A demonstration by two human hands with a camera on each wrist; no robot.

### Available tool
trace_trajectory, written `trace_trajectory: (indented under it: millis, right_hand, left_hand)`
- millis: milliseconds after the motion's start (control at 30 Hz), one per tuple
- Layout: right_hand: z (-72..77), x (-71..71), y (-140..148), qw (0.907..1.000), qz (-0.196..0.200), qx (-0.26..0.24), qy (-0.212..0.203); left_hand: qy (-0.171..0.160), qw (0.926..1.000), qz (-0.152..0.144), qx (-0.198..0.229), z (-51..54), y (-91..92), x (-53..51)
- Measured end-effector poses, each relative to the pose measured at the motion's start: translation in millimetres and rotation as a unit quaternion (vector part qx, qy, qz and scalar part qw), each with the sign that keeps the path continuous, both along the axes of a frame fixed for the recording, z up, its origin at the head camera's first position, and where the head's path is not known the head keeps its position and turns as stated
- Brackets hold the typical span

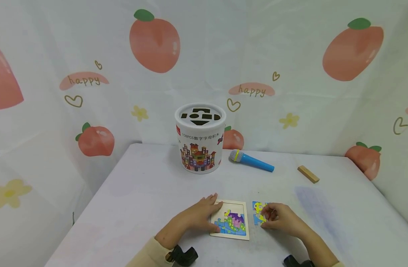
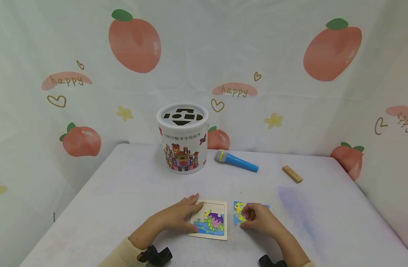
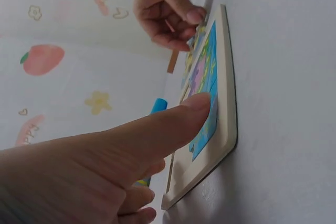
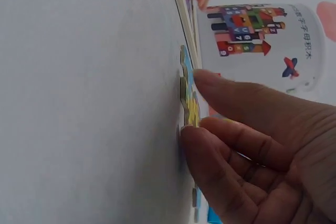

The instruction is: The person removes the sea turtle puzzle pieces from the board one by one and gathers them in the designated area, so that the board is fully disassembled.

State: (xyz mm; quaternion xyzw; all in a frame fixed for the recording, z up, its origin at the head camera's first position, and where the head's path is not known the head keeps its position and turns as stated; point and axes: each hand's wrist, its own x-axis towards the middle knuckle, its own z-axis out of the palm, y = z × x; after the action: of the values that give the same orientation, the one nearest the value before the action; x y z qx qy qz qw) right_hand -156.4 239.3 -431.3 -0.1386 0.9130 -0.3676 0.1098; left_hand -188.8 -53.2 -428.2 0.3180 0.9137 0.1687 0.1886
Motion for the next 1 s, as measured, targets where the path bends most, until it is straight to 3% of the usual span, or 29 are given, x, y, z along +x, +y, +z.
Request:
trace_trajectory:
  millis: [167, 333, 533, 767, 1000]
  right_hand:
    - [7.7, 0.7, -5, 0.9994, -0.005, 0.021, 0.026]
    - [11.1, -2.9, -10, 0.9994, -0.003, 0.025, 0.025]
    - [15.4, -9.5, -24, 0.9984, 0.04, 0.009, 0.04]
    - [18.5, -20.7, -45, 0.996, 0.076, 0.004, 0.047]
    - [18.3, -29.4, -63, 0.9946, 0.1, -0.01, 0.025]
  left_hand:
    - [0.037, 0.9987, -0.034, -0.012, 1.0, -2.2, 6.1]
    - [0.055, 0.9958, -0.071, -0.016, 5.4, -5.6, 16.9]
    - [0.039, 0.9968, -0.067, -0.018, 8.6, -4.9, 27.8]
    - [0.058, 0.9944, -0.085, -0.023, 6.9, -3.0, 32.2]
    - [0.081, 0.9915, -0.098, -0.027, 3.0, -2.7, 34.8]
